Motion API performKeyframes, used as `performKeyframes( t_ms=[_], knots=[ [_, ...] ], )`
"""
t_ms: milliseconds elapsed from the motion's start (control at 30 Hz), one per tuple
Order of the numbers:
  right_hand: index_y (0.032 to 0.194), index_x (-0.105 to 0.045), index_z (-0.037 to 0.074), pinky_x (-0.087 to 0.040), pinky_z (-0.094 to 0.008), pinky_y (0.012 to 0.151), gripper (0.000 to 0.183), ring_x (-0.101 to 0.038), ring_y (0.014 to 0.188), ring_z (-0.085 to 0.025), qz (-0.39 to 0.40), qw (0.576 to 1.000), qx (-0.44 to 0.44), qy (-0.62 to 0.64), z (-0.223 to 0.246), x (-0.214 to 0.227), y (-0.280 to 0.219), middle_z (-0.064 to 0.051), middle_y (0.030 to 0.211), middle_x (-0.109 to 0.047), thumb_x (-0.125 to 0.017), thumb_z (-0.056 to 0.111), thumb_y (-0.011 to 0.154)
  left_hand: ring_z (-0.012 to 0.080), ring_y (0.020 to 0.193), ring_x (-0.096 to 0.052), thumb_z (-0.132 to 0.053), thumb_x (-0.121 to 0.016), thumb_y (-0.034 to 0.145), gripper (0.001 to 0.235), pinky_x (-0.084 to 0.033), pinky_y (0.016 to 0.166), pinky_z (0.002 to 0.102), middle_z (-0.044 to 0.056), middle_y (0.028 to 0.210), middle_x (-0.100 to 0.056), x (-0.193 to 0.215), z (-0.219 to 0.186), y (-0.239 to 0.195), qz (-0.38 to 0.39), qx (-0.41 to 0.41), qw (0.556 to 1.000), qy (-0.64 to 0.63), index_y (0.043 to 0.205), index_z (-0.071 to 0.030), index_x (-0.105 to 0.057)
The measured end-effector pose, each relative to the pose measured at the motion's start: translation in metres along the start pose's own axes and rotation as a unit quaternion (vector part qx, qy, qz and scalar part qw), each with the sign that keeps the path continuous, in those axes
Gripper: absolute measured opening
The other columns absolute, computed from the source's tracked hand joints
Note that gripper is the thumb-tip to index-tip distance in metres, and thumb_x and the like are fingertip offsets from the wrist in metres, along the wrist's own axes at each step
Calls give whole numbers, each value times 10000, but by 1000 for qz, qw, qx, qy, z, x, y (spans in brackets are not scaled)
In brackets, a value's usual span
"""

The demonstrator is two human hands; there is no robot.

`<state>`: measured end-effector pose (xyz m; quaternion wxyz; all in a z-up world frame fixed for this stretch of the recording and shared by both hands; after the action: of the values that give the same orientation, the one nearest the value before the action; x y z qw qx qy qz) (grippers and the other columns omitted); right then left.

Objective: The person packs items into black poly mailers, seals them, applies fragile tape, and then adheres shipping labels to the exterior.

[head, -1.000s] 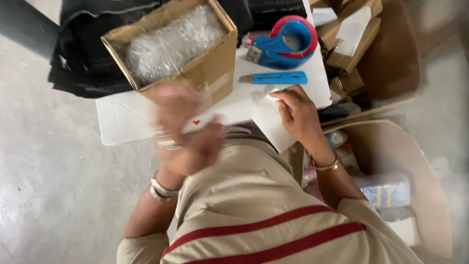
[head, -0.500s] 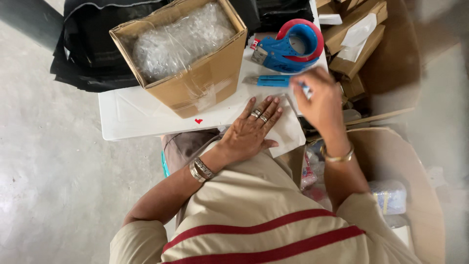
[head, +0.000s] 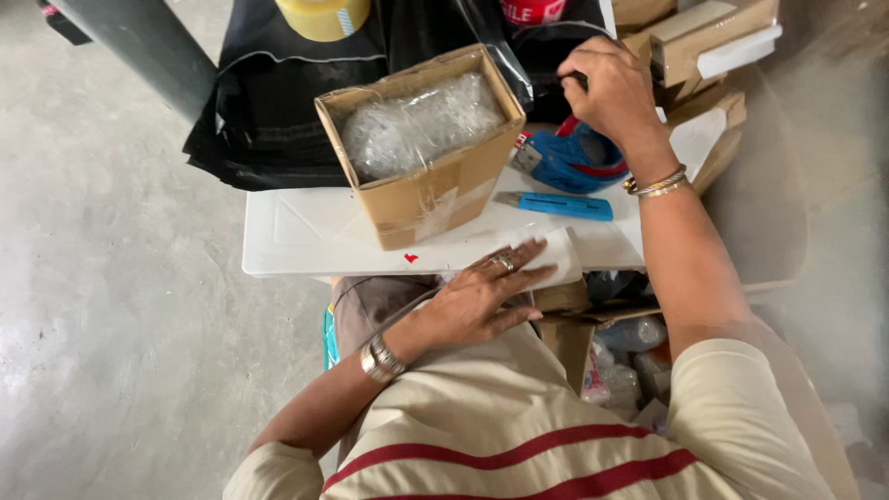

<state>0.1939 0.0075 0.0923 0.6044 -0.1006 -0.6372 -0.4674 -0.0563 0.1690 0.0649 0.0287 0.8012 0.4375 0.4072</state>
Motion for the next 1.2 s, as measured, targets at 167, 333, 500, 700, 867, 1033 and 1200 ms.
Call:
performKeyframes(
  t_ms=[167,333,500,700,867,1033,1200],
  knots=[
    [1073,-735,40,-512,-438,935,263,-645,1072,-361,39,998,4,51,19,5,9,-156,1134,-694,-806,196,873,239,1024,-776,-152,-703,992,135,-607,943,347,78,1087,-793,97,-47,-38,-138,-60,988,-40,1108,-97,-742],
    [1143,-726,46,-555,-383,848,224,-678,1029,-300,20,991,-18,131,65,34,11,-135,1194,-707,-787,102,935,172,941,-779,54,-655,1010,145,-579,784,258,119,1029,-779,215,0,-93,-412,86,893,160,1123,-32,-681],
    [1175,-707,48,-573,-361,825,312,-708,990,-284,47,976,-9,210,111,38,5,-111,1124,-709,-694,9,866,258,794,-713,10,-660,938,281,-552,733,342,112,1104,-762,249,129,-88,-312,270,894,174,1211,-36,-710],
    [1140,-710,18,-541,-414,845,338,-683,1022,-341,54,991,-5,126,124,31,5,-130,1121,-714,-759,40,806,312,1242,-595,-150,-756,773,434,-445,1007,436,143,1258,-707,227,175,-75,-171,134,880,423,1191,-35,-727],
    [1103,-726,47,-537,-401,778,295,-689,926,-318,93,986,-57,122,129,38,0,-126,1110,-706,-773,73,813,237,956,-712,-212,-647,1008,173,-539,879,366,54,1074,-759,226,191,-71,-47,216,860,460,1109,-111,-746],
    [1086,-729,67,-537,-374,737,289,-695,879,-304,79,987,-42,137,135,50,-8,-98,1151,-728,-771,78,801,243,777,-717,-165,-622,978,194,-552,735,374,90,911,-751,233,182,-54,-20,197,851,486,1129,-103,-729],
    [1089,-723,19,-544,-335,796,253,-713,916,-219,79,969,40,233,137,52,-40,-83,1053,-743,-769,86,849,253,713,-714,-54,-624,934,315,-553,638,361,103,871,-749,238,177,-43,-18,168,828,534,1238,-84,-702]
  ],
)
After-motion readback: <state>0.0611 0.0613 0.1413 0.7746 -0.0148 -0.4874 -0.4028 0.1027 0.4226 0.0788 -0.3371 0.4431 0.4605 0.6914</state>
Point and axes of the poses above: each hand's wrist, its own y-axis towards the middle knuckle, its own x-axis out of the back of the hand, z = x × y, the point moved 7 cm from there along y, towards the middle knuckle
